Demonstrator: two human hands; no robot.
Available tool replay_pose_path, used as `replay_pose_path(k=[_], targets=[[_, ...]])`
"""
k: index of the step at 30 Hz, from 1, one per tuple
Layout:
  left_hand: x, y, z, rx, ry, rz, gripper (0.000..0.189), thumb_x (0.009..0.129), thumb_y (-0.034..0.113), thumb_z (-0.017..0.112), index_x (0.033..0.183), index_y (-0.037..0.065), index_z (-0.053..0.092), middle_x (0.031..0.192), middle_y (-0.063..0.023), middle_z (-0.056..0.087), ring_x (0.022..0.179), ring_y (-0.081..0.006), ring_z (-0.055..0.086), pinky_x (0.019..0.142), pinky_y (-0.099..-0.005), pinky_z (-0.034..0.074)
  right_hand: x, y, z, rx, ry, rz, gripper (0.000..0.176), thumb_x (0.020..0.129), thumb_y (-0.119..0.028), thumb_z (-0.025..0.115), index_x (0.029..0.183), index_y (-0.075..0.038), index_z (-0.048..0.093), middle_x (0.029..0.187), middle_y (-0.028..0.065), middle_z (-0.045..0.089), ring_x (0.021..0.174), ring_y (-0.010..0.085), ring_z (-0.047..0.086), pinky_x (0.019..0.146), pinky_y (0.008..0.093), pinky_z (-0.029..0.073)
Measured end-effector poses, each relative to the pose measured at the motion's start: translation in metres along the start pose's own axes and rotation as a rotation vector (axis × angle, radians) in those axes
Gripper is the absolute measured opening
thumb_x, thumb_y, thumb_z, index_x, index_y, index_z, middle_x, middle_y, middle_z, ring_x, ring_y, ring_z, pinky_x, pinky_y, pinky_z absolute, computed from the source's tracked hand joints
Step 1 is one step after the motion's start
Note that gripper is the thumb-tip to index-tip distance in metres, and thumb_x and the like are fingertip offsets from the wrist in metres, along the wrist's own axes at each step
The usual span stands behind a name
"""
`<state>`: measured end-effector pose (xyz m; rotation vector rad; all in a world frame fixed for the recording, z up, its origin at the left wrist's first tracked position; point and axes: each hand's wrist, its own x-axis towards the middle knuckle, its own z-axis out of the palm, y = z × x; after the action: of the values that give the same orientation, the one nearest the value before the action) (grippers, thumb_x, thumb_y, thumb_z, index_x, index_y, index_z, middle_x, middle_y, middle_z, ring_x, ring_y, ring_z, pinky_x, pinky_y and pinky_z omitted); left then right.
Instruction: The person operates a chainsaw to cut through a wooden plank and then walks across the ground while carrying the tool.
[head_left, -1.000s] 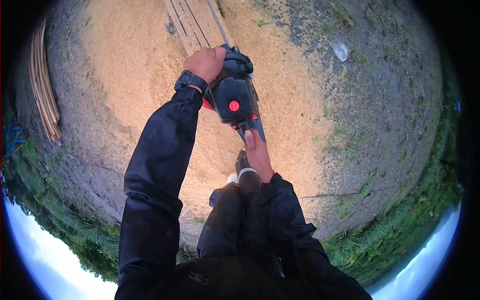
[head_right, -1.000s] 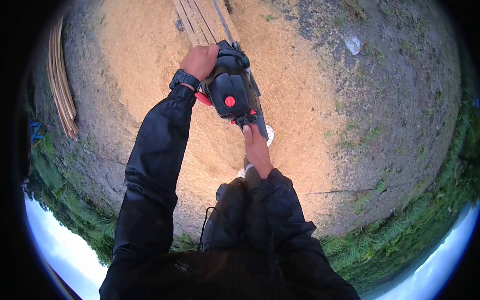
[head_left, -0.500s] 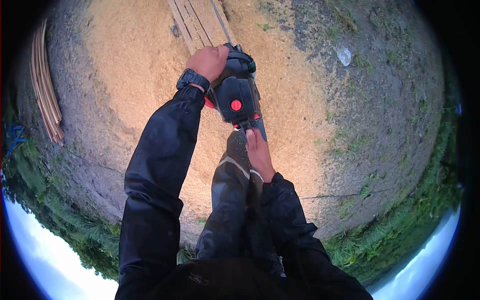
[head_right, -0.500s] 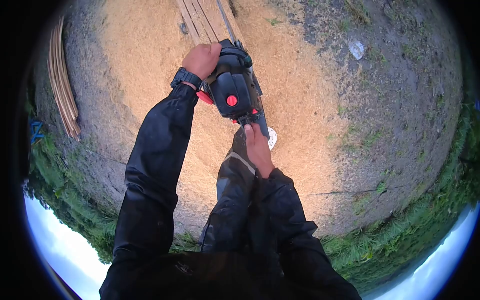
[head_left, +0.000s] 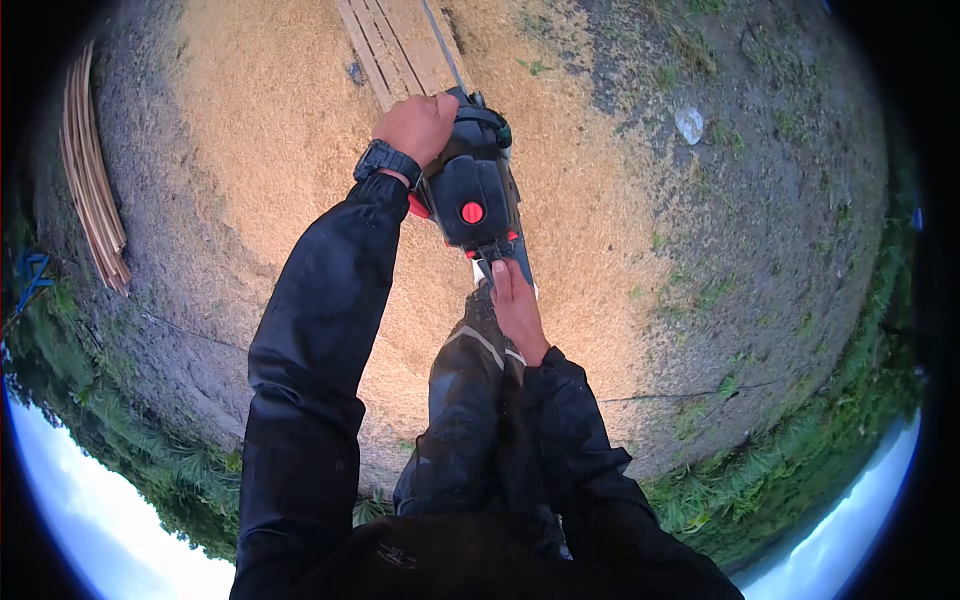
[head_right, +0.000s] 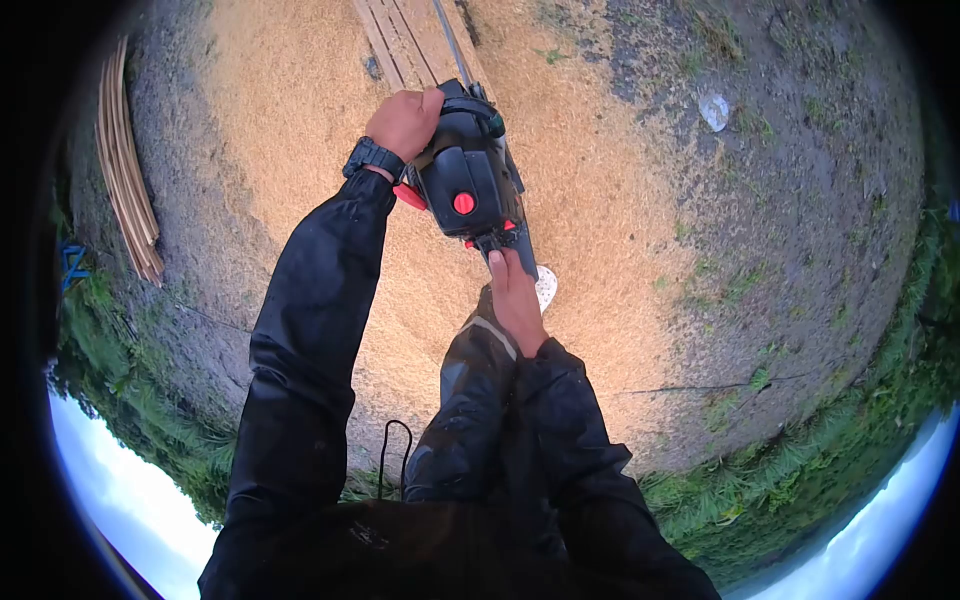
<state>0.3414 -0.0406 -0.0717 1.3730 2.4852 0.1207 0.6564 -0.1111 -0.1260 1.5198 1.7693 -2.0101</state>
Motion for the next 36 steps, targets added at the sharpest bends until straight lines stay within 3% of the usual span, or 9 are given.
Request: replay_pose_path(k=[1, 3, 9, 11, 19, 21, 27, 29, 36], targets=[[0.003, -0.001, -0.002, -0.009, 0.006, -0.018, 0.026, 0.099, 0.027, 0.042, 0.099, 0.008, 0.06, 0.093, -0.0229, 0.07, 0.088, -0.0478, 0.067, 0.073, -0.058, 0.054, 0.003, 0.001, 0.002, -0.001, 0.0, 0.0, 0.048, 0.109, -0.046, 0.038, 0.127, -0.005, 0.056, 0.096, 0.0306, 0.069, 0.097, 0.0523, 0.065, 0.083, 0.0541, 0.048], [0.01, -0.002, -0.005, -0.02, 0.014, -0.034, 0.025, 0.099, 0.025, 0.043, 0.099, 0.006, 0.059, 0.092, -0.0233, 0.07, 0.087, -0.0476, 0.067, 0.072, -0.0579, 0.054, 0.01, -0.002, 0.007, 0.086, 0.042, -0.099, 0.045, 0.111, -0.044, 0.043, 0.121, -0.003, 0.058, 0.075, 0.0011, 0.055, 0.063, 0.0086, 0.047, 0.058, 0.0286, 0.04], [0.011, 0.007, -0.028, -0.188, 0.005, -0.186, 0.048, 0.099, 0.04, 0.041, 0.094, 0.003, 0.07, 0.094, -0.0279, 0.069, 0.09, -0.0509, 0.066, 0.08, -0.0585, 0.053, 0.013, -0.009, 0.009, 0.062, 0.049, -0.086, 0.046, 0.11, -0.045, 0.043, 0.122, -0.003, 0.058, 0.074, 0.0015, 0.056, 0.062, 0.0091, 0.048, 0.057, 0.0294, 0.041], [0.013, 0.01, -0.038, -0.175, -0.11, -0.26, 0.054, 0.1, 0.042, 0.035, 0.103, 0.006, 0.075, 0.108, -0.0244, 0.071, 0.101, -0.0469, 0.067, 0.092, -0.0543, 0.053, 0.015, -0.011, 0.01, 0.07, 0.046, -0.083, 0.047, 0.11, -0.046, 0.042, 0.122, -0.003, 0.058, 0.074, 0.0019, 0.056, 0.061, 0.0094, 0.048, 0.057, 0.0297, 0.041], [0.037, -0.008, -0.036, -0.147, -0.023, -0.16, 0.052, 0.1, 0.041, 0.037, 0.097, 0.004, 0.072, 0.101, -0.0262, 0.07, 0.094, -0.0498, 0.066, 0.086, -0.0558, 0.053, 0.029, -0.044, 0.006, 0.044, 0.039, -0.08, 0.049, 0.11, -0.047, 0.041, 0.121, -0.002, 0.058, 0.072, 0.0048, 0.055, 0.061, 0.0121, 0.05, 0.06, 0.0316, 0.044], [0.039, -0.01, -0.039, -0.177, 0.024, -0.151, 0.05, 0.099, 0.042, 0.039, 0.093, 0.003, 0.069, 0.094, -0.0289, 0.069, 0.089, -0.0525, 0.065, 0.082, -0.057, 0.053, 0.031, -0.05, 0.005, 0.008, 0.006, -0.031, 0.048, 0.109, -0.045, 0.039, 0.127, -0.005, 0.057, 0.086, 0.0292, 0.067, 0.086, 0.0515, 0.065, 0.077, 0.0554, 0.046], [0.049, -0.011, -0.038, -0.189, -0.008, -0.21, 0.05, 0.099, 0.041, 0.039, 0.093, 0.002, 0.069, 0.095, -0.029, 0.069, 0.089, -0.0522, 0.065, 0.083, -0.0578, 0.052, 0.039, -0.048, 0.005, 0.007, 0.009, -0.028, 0.047, 0.109, -0.045, 0.039, 0.127, -0.005, 0.057, 0.087, 0.0293, 0.067, 0.087, 0.0523, 0.064, 0.077, 0.0565, 0.046], [0.056, -0.016, -0.036, -0.159, -0.061, -0.182, 0.055, 0.1, 0.043, 0.036, 0.099, 0.003, 0.075, 0.105, -0.025, 0.071, 0.098, -0.0477, 0.067, 0.091, -0.0539, 0.053, 0.042, -0.052, 0.005, 0.012, 0.009, -0.031, 0.047, 0.109, -0.045, 0.039, 0.127, -0.005, 0.057, 0.087, 0.0293, 0.067, 0.087, 0.0523, 0.064, 0.076, 0.0568, 0.045], [0.071, -0.013, -0.07, -0.216, 0.039, -0.163, 0.056, 0.098, 0.045, 0.039, 0.089, -0.001, 0.071, 0.095, -0.031, 0.068, 0.092, -0.0527, 0.064, 0.085, -0.0564, 0.052, 0.06, -0.08, 0.006, 0.026, 0.009, -0.04, 0.048, 0.108, -0.046, 0.039, 0.128, -0.005, 0.056, 0.09, 0.0296, 0.067, 0.089, 0.0523, 0.064, 0.078, 0.0563, 0.046]])
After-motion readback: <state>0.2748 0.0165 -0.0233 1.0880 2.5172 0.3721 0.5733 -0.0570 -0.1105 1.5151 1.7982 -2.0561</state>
